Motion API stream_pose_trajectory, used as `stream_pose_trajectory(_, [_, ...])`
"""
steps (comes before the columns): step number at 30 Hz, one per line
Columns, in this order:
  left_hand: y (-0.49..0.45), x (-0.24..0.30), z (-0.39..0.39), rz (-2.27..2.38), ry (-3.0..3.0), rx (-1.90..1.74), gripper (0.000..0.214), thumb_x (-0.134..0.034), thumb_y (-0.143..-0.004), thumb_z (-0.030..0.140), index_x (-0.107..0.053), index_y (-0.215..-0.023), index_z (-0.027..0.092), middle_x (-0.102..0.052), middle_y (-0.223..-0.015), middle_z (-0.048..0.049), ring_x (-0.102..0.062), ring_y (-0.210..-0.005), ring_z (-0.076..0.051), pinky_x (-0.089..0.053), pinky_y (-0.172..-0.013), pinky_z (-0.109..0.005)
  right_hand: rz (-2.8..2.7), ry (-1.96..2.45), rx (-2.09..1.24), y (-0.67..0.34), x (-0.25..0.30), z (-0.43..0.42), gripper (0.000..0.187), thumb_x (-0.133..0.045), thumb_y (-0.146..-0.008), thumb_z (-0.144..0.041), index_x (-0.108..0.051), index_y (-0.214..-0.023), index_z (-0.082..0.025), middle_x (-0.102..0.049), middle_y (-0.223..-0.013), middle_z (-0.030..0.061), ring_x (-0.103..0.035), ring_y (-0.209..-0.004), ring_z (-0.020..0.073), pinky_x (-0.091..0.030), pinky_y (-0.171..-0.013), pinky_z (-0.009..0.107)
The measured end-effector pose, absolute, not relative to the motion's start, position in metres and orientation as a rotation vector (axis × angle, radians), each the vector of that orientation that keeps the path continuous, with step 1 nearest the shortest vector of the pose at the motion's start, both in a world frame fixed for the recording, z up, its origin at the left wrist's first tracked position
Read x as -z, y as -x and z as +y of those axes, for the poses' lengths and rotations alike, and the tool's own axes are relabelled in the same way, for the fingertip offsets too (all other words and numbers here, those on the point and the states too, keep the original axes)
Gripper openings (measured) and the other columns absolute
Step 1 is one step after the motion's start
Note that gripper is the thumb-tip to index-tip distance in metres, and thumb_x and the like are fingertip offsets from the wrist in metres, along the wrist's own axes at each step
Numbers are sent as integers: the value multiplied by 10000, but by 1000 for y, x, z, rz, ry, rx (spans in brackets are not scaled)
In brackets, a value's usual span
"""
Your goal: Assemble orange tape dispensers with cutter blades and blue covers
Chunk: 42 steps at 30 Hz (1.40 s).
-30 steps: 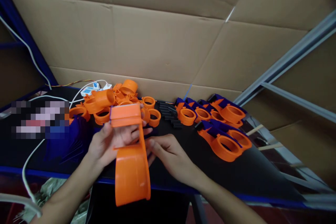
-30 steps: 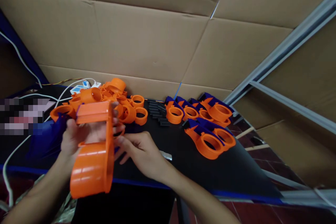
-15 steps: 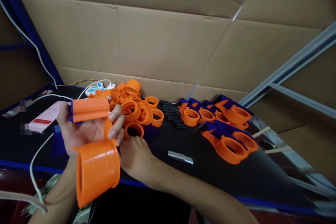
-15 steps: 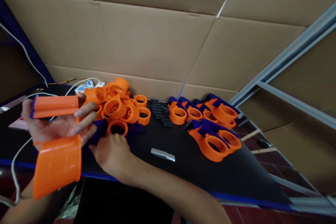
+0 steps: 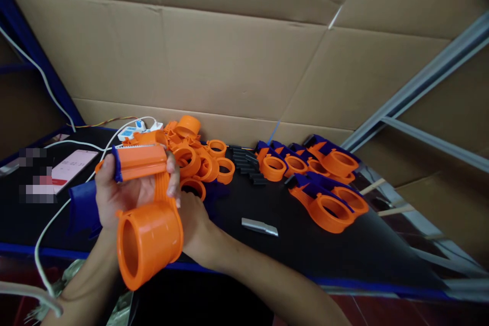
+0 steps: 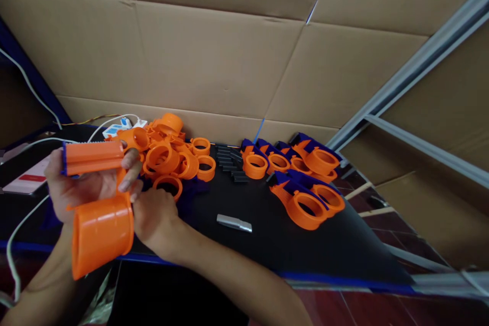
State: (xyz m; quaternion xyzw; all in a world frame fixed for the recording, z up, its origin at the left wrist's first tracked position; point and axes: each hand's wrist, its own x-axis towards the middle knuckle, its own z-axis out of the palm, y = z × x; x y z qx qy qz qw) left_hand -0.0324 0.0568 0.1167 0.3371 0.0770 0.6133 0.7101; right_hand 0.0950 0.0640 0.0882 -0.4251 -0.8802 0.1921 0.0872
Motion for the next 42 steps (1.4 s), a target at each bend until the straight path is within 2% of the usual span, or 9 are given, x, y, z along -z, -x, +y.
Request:
stream_pose_trajectory(3, [33,-119,59,135,-861,-1323,642,-636,-750,674,-625,-1124,152,-636,-895,-80,-605,-629,-197,-579,-551,-352,-2565,1287,-494,-105,-100,57,228,-538,-961,-283,-706,-1042,-152,-765,-944,126,-728,-862,286,-535,-751,372])
stream_pose_trajectory(7, [31,-121,57,93,-939,-1291,668,-665,-716,708,-645,-1114,172,-638,-863,-56,-594,-589,-182,-577,-500,-336,-2349,1274,-434,-130,-112,56,205,-571,-962,-271,-715,-856,-171,-767,-853,81,-712,-752,204,-477,-666,279])
stream_pose_trajectory(9, [27,-120,53,116,-902,-1342,675,-707,-697,692,-655,-1112,162,-664,-914,-73,-634,-646,-203,-602,-551,-350,-2178,1311,-379,-150,-113,60,228,-575,-965,-259,-706,-799,-175,-760,-778,57,-695,-669,177,-461,-618,267])
stream_pose_trajectory(12, [17,-116,47,261,-739,-1431,619,-673,-784,660,-648,-1185,190,-706,-1045,-99,-701,-851,-273,-623,-746,-396,-1945,1253,-321,-187,-115,63,153,-613,-949,-232,-714,-841,-192,-760,-764,21,-687,-630,148,-494,-603,250])
stream_pose_trajectory(15, [5,-111,45,341,-730,-1489,380,-690,-847,469,-665,-1128,215,-720,-1081,-82,-699,-1020,-295,-595,-884,-413,-1821,1134,-109,-222,-118,55,78,-660,-916,-173,-707,-968,-207,-767,-872,11,-697,-681,137,-541,-628,246])
stream_pose_trajectory(19, [-11,-105,43,429,-769,-1597,235,-737,-819,241,-659,-1041,237,-713,-1028,-29,-692,-1048,-248,-586,-910,-381,-1730,966,300,-245,-119,38,197,-712,-862,-76,-701,-992,-223,-752,-877,4,-708,-735,141,-582,-688,271])
stream_pose_trajectory(25, [-30,-98,43,563,-669,-1592,260,-774,-827,223,-619,-1035,225,-681,-964,5,-688,-866,-150,-614,-786,-305,-1764,754,503,-249,-108,28,390,-768,-758,43,-700,-1045,-212,-771,-899,32,-759,-823,188,-638,-704,304])
stream_pose_trajectory(36, [-39,-91,41,593,-649,-1590,298,-811,-799,246,-606,-1016,227,-660,-1084,-13,-669,-942,-166,-582,-661,-228,-1824,805,495,-246,-101,33,387,-740,-801,19,-714,-1094,-231,-761,-871,40,-762,-829,207,-657,-697,316])
stream_pose_trajectory(42, [-41,-94,35,616,-724,-1614,500,-864,-718,171,-594,-1125,278,-653,-1044,17,-668,-945,-146,-568,-795,-239,-1911,747,520,-248,-91,32,406,-734,-785,47,-696,-1120,-179,-729,-838,70,-730,-823,212,-637,-686,314])
